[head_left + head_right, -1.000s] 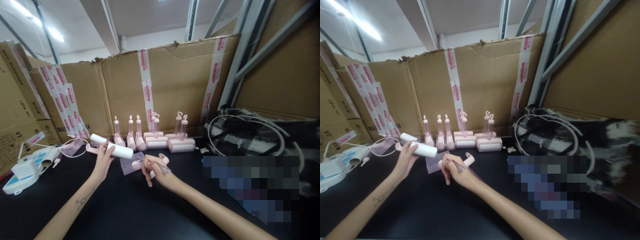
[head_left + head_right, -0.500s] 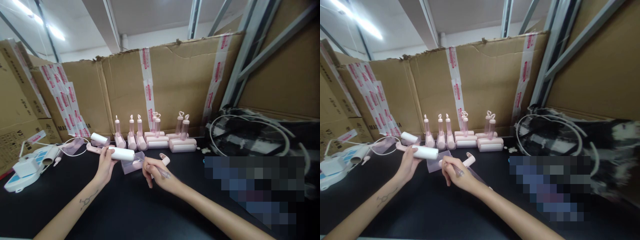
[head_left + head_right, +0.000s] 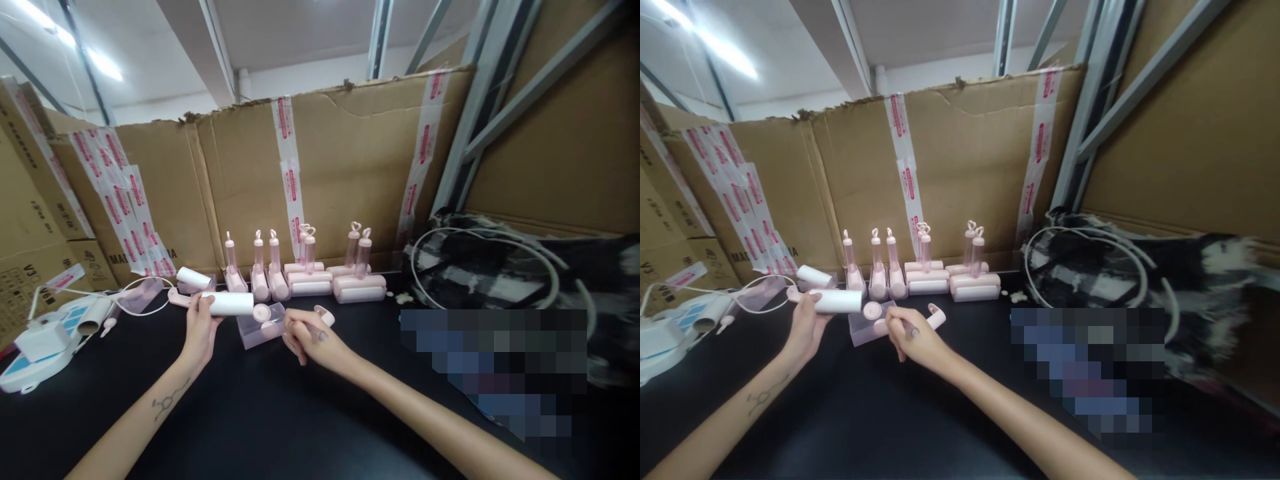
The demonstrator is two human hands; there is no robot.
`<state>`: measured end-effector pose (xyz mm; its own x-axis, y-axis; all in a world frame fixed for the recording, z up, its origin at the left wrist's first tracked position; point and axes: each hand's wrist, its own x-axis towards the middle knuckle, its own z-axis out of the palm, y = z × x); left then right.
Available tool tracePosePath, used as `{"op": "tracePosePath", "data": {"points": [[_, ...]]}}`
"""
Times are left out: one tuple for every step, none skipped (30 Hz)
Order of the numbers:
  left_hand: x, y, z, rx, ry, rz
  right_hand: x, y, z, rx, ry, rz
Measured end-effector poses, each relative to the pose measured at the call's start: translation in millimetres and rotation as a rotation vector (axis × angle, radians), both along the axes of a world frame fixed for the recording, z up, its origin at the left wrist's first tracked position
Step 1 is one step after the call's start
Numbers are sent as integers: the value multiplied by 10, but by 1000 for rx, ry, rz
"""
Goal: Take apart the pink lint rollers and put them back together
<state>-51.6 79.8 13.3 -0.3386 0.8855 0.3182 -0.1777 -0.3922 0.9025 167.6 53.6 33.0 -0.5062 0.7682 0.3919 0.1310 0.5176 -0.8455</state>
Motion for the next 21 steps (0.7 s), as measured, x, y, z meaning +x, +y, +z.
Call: {"op": "tracePosePath", "data": {"points": [[18,5,-1,14,23,-4,47,18,73,20,18,-36],[43,7,-9,29,69,-12,108,33,162,46,27,-76],[74,7,-24,41,132,-25,182,44,259,74,18,-123],[106,3,-47,51,205,-41,263,50,354,108,-24,-176],[136,-2,-74,58,278,-62,348,52,437,151,-109,-237],[161,-8,-103,60,338,-89,429,50,498,203,-234,-306],[179,-15,-129,60,392,-109,504,46,530,258,-389,-384],[187,-24,-149,60,445,-111,566,42,532,305,-557,-465],[189,-36,-158,68,522,-88,613,39,507,331,-723,-529],[187,-52,-155,84,612,-43,646,39,463,331,-874,-560],[183,-76,-138,112,704,16,667,42,411,308,-997,-558],[182,-107,-108,150,789,73,682,47,366,280,-1086,-531],[187,-148,-68,195,854,118,694,51,337,260,-1143,-496],[197,-196,-20,237,887,133,711,52,334,259,-1173,-464],[213,-249,33,262,895,118,735,45,360,270,-1185,-446],[234,-305,88,263,882,72,764,29,413,298,-1181,-444],[257,-359,143,239,851,7,795,3,485,339,-1162,-453],[280,-410,194,197,814,-63,818,-35,566,388,-1136,-459],[301,-453,242,151,777,-125,827,-81,641,442,-1095,-462],[320,-489,284,114,749,-176,814,-132,700,496,-1042,-451],[336,-516,320,91,729,-217,775,-184,732,550,-984,-419]]}}
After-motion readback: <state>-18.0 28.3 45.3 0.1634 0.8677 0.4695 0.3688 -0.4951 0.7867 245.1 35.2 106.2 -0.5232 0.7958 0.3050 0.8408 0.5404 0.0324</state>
